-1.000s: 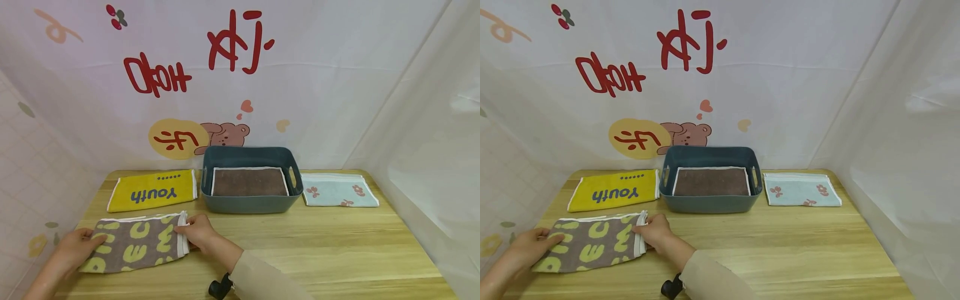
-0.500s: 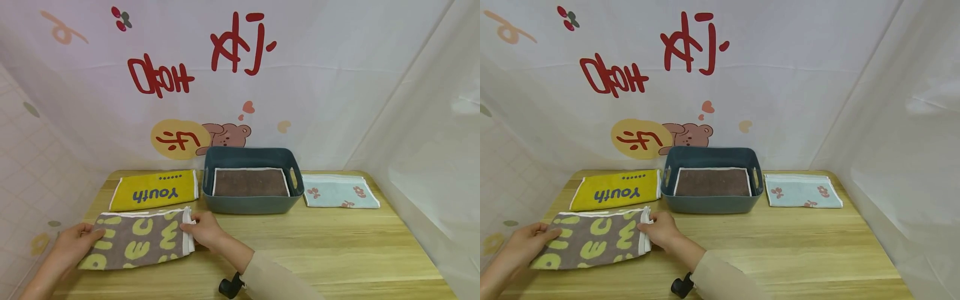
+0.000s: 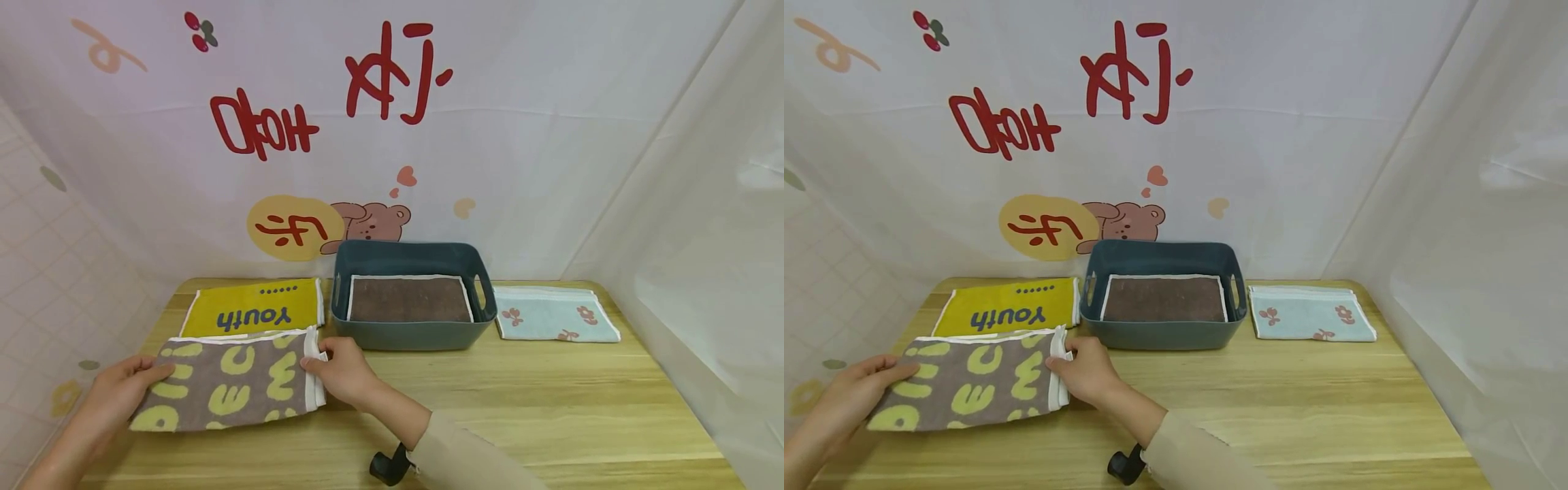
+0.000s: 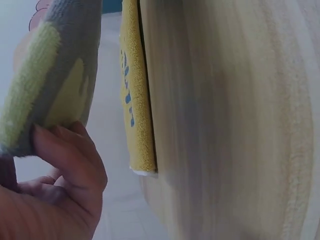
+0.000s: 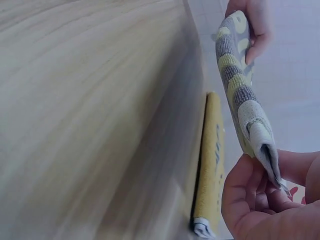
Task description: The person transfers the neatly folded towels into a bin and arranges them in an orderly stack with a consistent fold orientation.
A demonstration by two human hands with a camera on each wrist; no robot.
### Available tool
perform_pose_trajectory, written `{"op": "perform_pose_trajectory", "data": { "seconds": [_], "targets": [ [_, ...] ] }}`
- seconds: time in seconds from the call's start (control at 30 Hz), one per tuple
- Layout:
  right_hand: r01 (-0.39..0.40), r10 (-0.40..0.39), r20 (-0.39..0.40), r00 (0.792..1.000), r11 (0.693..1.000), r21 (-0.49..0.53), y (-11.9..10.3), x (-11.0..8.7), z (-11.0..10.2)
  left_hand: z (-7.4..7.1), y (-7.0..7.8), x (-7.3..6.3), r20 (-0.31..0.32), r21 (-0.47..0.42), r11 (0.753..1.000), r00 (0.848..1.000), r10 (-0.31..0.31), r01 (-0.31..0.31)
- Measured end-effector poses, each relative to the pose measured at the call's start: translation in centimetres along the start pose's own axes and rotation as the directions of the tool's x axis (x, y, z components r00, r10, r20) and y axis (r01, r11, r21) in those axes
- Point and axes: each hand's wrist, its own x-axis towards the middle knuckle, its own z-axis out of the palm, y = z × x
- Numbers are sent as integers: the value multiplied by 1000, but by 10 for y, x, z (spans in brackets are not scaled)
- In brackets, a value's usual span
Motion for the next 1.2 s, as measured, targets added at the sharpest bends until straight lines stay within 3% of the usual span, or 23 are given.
{"op": "perform_pose_trajectory", "data": {
  "seconds": [0.17,0.3,0.4,0.77,1.2],
  "targets": [
    [26,-26,-1,1000,999,-21,-7,-3,-6,1,3,-3,38,-152,988,999,10,-4],
    [47,-47,1,999,999,-25,-14,-5,-12,0,5,-5,85,-331,943,996,21,8],
    [67,-67,1,998,997,-36,-18,-5,-17,0,7,-5,88,-412,911,995,47,-7],
    [104,-104,-21,994,995,-14,-30,-9,-33,7,27,-6,37,-473,874,989,143,-109],
    [102,-104,-86,991,994,-28,-41,-8,-58,17,58,-2,-2,-455,868,975,224,-201]
  ]
}}
